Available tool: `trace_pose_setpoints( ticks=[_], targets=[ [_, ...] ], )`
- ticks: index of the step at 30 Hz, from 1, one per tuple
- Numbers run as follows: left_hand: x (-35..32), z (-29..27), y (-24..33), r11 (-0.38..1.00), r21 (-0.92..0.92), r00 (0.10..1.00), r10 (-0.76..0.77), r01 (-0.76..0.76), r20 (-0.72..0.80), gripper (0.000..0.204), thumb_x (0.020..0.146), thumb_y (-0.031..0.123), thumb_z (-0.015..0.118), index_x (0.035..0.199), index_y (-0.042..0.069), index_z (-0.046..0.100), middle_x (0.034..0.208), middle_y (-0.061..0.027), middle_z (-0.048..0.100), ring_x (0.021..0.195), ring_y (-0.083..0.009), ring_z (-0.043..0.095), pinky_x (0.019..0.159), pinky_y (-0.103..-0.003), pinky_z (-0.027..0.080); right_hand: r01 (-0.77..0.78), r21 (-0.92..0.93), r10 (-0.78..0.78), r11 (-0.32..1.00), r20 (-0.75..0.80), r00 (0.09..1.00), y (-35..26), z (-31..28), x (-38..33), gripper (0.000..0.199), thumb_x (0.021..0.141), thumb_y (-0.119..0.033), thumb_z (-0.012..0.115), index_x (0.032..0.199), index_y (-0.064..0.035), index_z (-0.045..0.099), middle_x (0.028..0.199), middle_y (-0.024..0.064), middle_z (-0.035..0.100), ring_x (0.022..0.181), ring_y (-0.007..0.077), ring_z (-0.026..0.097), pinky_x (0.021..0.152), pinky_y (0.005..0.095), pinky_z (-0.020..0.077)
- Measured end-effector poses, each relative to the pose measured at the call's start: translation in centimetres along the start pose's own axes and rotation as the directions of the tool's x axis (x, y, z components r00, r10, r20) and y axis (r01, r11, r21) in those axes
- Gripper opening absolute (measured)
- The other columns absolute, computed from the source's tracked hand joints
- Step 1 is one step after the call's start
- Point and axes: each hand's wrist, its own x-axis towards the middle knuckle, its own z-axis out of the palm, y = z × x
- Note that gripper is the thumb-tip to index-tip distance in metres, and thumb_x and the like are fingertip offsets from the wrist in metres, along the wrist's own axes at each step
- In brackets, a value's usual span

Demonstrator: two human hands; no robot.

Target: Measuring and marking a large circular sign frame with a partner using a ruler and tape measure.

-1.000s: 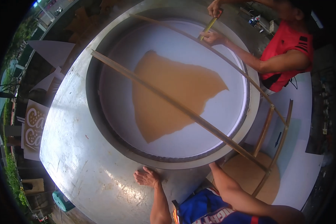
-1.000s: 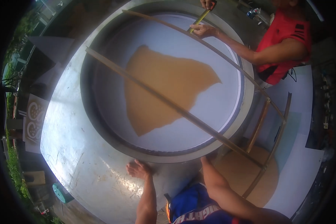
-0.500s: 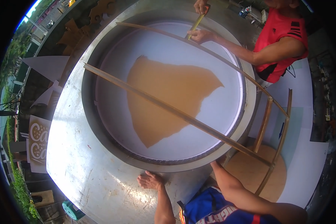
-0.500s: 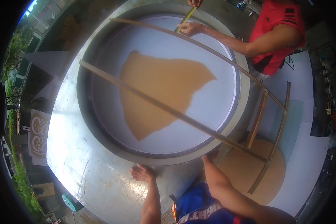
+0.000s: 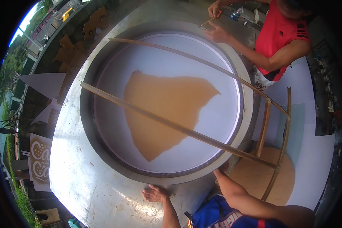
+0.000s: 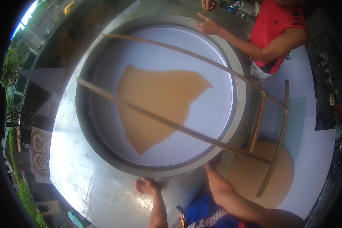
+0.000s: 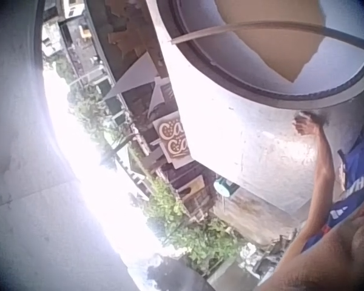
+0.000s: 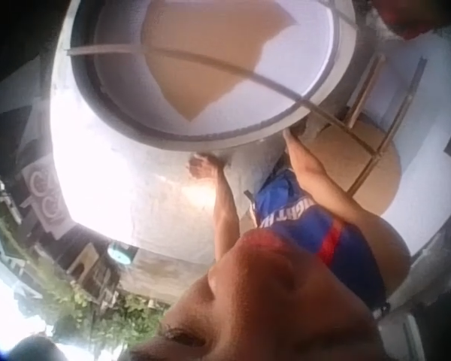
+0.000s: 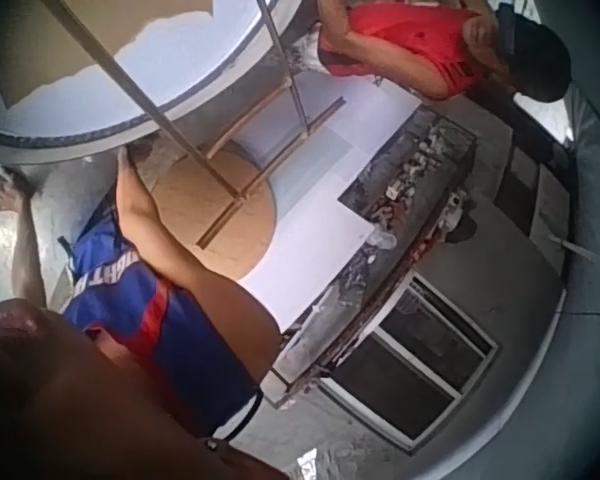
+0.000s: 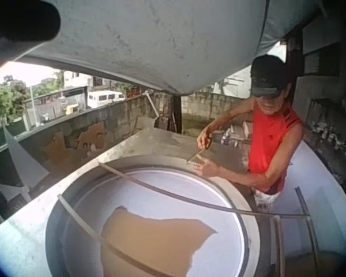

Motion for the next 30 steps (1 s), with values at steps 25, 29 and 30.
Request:
trace_pose_setpoints(
  ticks=[25, 29, 30],
  targets=[
    [0.3, 1.2, -0.4, 0.995, 0.073, 0.997, 0.064, -0.062, -0.034, 0.060, 0.101, 0.054, 0.031, 0.127, 0.001, 0.040, 0.133, -0.0163, 0.041, 0.123, -0.0332, 0.038, 0.097, -0.048, 0.033, -0.103, 0.028, 0.103, 0.994, -0.020, 0.994, 0.7, -0.2, -3.1, 0.069, 0.096, -0.049, 0.043, 0.151, -0.0134, 0.022, 0.127, 0.0212, 0.050, 0.100, 0.0378, 0.062, 0.076, 0.0491, 0.0539],
    [0.5, 1.5, -0.7, 0.997, 0.055, 0.998, 0.058, -0.057, -0.010, 0.060, 0.100, 0.055, 0.029, 0.126, 0.002, 0.041, 0.132, -0.0159, 0.041, 0.121, -0.0335, 0.039, 0.096, -0.049, 0.032, -0.156, 0.060, 0.156, 0.986, 0.001, 0.988, 0.9, 2.7, -3.0, 0.069, 0.096, -0.049, 0.043, 0.151, -0.0123, 0.023, 0.128, 0.0214, 0.050, 0.102, 0.0377, 0.061, 0.078, 0.0497, 0.0524],
    [0.4, 1.0, -0.5, 0.996, 0.062, 0.998, 0.068, -0.068, -0.004, 0.060, 0.100, 0.055, 0.029, 0.126, 0.002, 0.041, 0.132, -0.0159, 0.041, 0.121, -0.0335, 0.039, 0.096, -0.049, 0.032, -0.184, 0.069, 0.184, 0.980, 0.009, 0.983, 0.9, 2.9, -3.1, 0.069, 0.096, -0.048, 0.043, 0.150, -0.0117, 0.023, 0.129, 0.0215, 0.050, 0.103, 0.0377, 0.061, 0.080, 0.0501, 0.0516]
  ],
)
